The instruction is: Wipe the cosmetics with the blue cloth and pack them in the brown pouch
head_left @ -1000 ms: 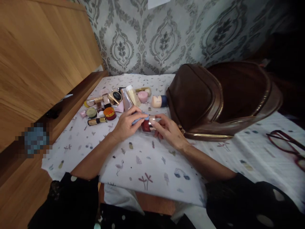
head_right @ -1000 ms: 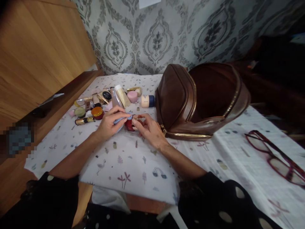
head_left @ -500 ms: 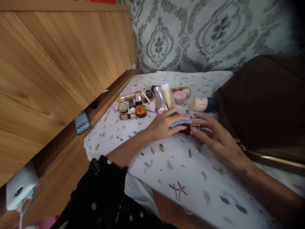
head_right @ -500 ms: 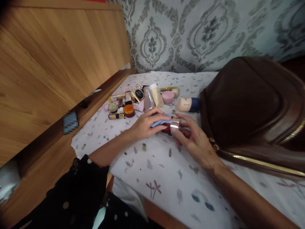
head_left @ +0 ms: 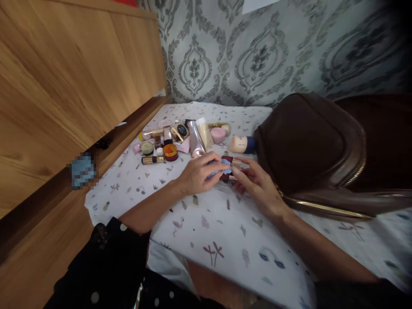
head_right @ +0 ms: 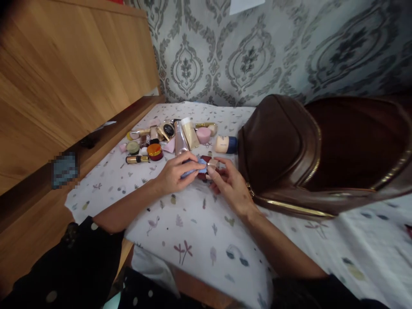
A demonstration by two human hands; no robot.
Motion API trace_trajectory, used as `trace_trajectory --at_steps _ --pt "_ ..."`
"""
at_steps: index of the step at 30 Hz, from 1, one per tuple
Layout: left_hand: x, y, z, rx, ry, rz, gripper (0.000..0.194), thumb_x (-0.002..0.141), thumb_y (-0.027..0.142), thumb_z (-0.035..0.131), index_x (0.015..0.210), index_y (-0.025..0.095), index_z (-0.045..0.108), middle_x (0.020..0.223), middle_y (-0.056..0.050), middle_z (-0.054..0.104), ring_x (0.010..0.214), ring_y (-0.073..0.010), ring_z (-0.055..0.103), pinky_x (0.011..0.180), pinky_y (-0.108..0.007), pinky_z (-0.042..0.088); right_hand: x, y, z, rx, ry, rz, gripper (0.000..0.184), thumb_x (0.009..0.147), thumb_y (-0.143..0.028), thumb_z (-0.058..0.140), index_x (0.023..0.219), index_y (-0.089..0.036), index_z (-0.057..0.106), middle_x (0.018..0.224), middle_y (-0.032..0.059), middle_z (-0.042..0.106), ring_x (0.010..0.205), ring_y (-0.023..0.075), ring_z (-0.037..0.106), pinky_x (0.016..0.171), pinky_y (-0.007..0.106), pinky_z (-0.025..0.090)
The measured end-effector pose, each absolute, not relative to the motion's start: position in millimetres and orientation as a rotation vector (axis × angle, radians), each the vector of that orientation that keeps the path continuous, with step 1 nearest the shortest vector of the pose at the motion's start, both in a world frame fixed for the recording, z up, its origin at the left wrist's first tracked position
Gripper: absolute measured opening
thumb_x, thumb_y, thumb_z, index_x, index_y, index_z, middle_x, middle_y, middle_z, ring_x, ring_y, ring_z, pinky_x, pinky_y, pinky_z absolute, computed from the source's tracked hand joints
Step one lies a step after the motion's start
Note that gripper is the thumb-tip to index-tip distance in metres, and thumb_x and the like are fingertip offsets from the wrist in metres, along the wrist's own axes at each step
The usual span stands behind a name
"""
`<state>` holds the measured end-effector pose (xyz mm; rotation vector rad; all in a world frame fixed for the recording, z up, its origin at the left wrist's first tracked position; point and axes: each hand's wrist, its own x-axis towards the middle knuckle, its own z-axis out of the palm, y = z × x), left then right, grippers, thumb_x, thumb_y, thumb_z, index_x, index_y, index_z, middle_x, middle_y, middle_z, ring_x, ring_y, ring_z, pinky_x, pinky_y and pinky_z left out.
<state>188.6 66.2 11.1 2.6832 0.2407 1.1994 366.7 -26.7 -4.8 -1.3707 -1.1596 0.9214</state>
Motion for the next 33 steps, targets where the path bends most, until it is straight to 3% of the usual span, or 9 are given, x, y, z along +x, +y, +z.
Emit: trace_trajectory --at_steps 13,22,27,33 --pt "194 66 8 2.493 0.201 1.272 0.010 0.095 0.018 0.055 0.102 0.018 0.063 0.094 -0.006 0.063 0.089 -0.0166 0.062 0.081 -0.032 0.054 363 -26 -5 -1.356 -1.049 0.908 0.061 0.078 -0.068 0.066 0.116 -0.023 0.055 0.062 -0.0025 0.061 0.052 0.0170 0.060 0.047 0.028 0.047" --pt "192 66 10 2.452 0.335 1.277 0.009 0.096 0.020 0.054 0.101 0.019 0.061 0.095 -0.006 0.068 0.090 -0.0174 0.065 0.084 -0.031 0.051 361 -27 -2 -1.279 -0.962 0.998 0.062 0.077 -0.066 0.070 0.117 -0.021 0.056 0.068 -0.0018 0.064 0.051 0.0134 0.057 0.046 0.025 0.043" --pt "193 65 7 2.567 0.347 1.400 0.013 0.099 0.021 0.048 0.103 0.019 0.060 0.095 -0.008 0.065 0.090 -0.0188 0.063 0.082 -0.034 0.052 356 -29 4 -1.136 -0.753 1.177 0.059 0.067 -0.067 0.079 0.098 -0.021 0.061 0.082 0.0011 0.069 0.053 0.0098 0.057 0.047 0.022 0.042" --pt "193 64 7 2.610 0.359 1.422 0.015 0.100 0.021 0.045 0.103 0.018 0.060 0.093 -0.007 0.065 0.089 -0.0179 0.063 0.081 -0.033 0.052 355 -31 9 -1.049 -0.629 1.294 0.051 0.067 -0.060 0.082 0.094 -0.019 0.069 0.078 0.0042 0.071 0.057 0.0106 0.059 0.044 0.019 0.040"
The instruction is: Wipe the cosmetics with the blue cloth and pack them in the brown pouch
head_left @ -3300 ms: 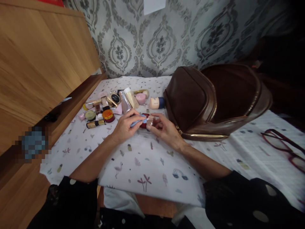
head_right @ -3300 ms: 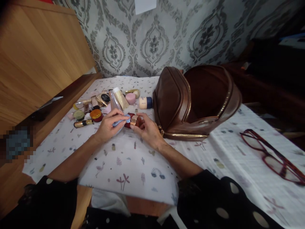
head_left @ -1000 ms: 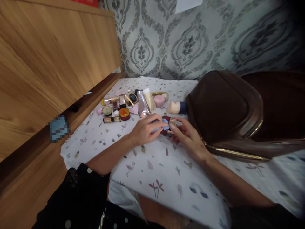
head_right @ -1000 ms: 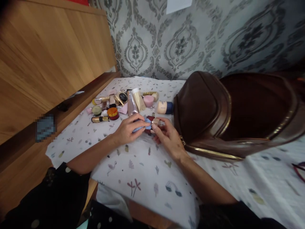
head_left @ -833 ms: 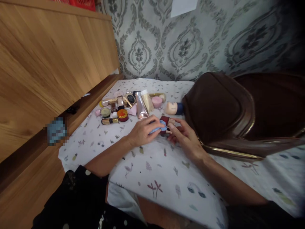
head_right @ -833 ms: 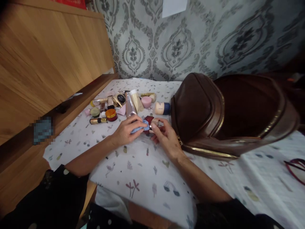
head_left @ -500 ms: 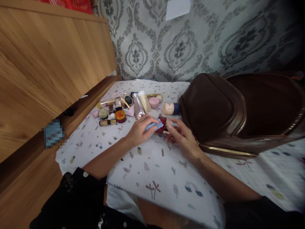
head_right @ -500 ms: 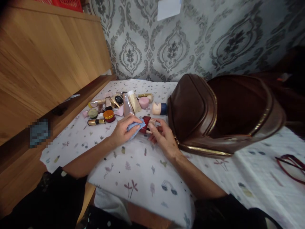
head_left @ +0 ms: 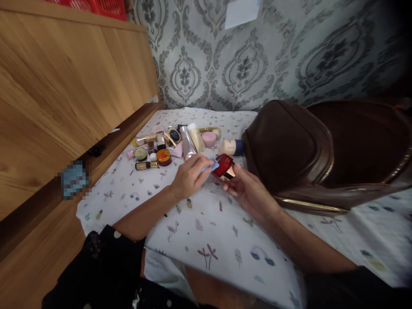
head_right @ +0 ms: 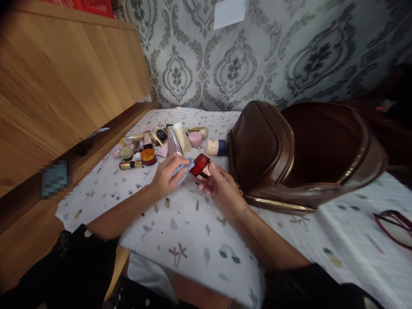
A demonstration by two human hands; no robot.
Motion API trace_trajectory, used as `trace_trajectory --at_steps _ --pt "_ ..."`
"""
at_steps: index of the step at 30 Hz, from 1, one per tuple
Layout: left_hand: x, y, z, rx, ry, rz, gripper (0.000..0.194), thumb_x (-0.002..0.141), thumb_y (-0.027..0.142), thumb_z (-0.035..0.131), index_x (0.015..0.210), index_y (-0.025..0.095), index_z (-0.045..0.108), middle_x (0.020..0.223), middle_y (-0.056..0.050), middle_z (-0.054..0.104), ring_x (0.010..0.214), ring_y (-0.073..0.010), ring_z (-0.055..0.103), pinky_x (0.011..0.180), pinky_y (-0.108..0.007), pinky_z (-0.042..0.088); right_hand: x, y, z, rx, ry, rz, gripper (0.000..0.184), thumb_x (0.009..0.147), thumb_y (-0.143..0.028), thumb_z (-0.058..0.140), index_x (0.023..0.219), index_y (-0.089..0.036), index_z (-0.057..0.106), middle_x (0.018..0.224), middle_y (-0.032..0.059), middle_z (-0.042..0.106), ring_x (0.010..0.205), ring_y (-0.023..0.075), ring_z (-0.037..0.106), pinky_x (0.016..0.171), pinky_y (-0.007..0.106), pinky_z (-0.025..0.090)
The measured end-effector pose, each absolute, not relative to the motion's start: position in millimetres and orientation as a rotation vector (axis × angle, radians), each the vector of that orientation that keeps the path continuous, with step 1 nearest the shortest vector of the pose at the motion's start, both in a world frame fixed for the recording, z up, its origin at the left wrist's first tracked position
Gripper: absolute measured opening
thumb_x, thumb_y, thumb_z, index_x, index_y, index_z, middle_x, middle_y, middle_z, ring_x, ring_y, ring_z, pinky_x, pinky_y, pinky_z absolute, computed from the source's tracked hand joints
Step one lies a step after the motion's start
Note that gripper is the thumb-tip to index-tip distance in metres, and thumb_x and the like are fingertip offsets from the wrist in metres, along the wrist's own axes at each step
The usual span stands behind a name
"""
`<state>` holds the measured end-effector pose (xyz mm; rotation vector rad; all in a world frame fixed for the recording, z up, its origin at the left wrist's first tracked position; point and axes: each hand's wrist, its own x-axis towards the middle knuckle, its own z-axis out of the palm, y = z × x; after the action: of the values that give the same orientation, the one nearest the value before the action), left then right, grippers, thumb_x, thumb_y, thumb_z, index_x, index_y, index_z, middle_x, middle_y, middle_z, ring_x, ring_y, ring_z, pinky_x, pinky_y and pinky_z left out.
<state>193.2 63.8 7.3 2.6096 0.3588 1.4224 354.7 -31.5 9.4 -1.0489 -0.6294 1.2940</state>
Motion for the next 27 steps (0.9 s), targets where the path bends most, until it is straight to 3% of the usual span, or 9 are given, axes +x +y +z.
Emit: trace_trajectory --at_steps 6,16,20,27 --pt "194 63 7 2.616 0.378 1.480 0.015 0.100 0.019 0.046 0.104 0.017 0.060 0.094 -0.008 0.064 0.091 -0.0183 0.063 0.082 -0.032 0.053 354 -31 14 -1.010 -0.483 1.437 0.038 0.077 -0.054 0.078 0.092 -0.019 0.074 0.079 0.0062 0.074 0.057 0.0101 0.059 0.047 0.016 0.048" --pt "194 56 11 2.952 0.354 1.541 0.019 0.100 0.014 0.044 0.103 0.014 0.063 0.095 -0.007 0.065 0.088 -0.0163 0.063 0.078 -0.028 0.054 350 -32 16 -0.950 -0.455 1.381 0.037 0.062 -0.039 0.092 0.086 -0.020 0.071 0.083 -0.0001 0.071 0.064 0.0081 0.061 0.049 0.013 0.051" --pt "195 52 12 2.971 0.257 1.571 0.017 0.098 0.013 0.047 0.103 0.013 0.063 0.096 -0.008 0.065 0.087 -0.0165 0.062 0.079 -0.028 0.054 348 -34 24 -0.909 -0.379 1.447 0.029 0.069 -0.032 0.088 0.087 -0.018 0.070 0.079 0.0003 0.068 0.060 0.0074 0.059 0.047 0.012 0.050" --pt "194 58 9 2.740 0.379 1.337 0.024 0.103 0.024 0.036 0.107 0.015 0.058 0.101 -0.010 0.062 0.102 -0.0197 0.061 0.090 -0.036 0.053 345 -37 37 -0.807 -0.205 1.569 0.013 0.086 -0.025 0.068 0.094 -0.015 0.070 0.083 0.0067 0.068 0.055 0.0081 0.056 0.042 0.012 0.049"
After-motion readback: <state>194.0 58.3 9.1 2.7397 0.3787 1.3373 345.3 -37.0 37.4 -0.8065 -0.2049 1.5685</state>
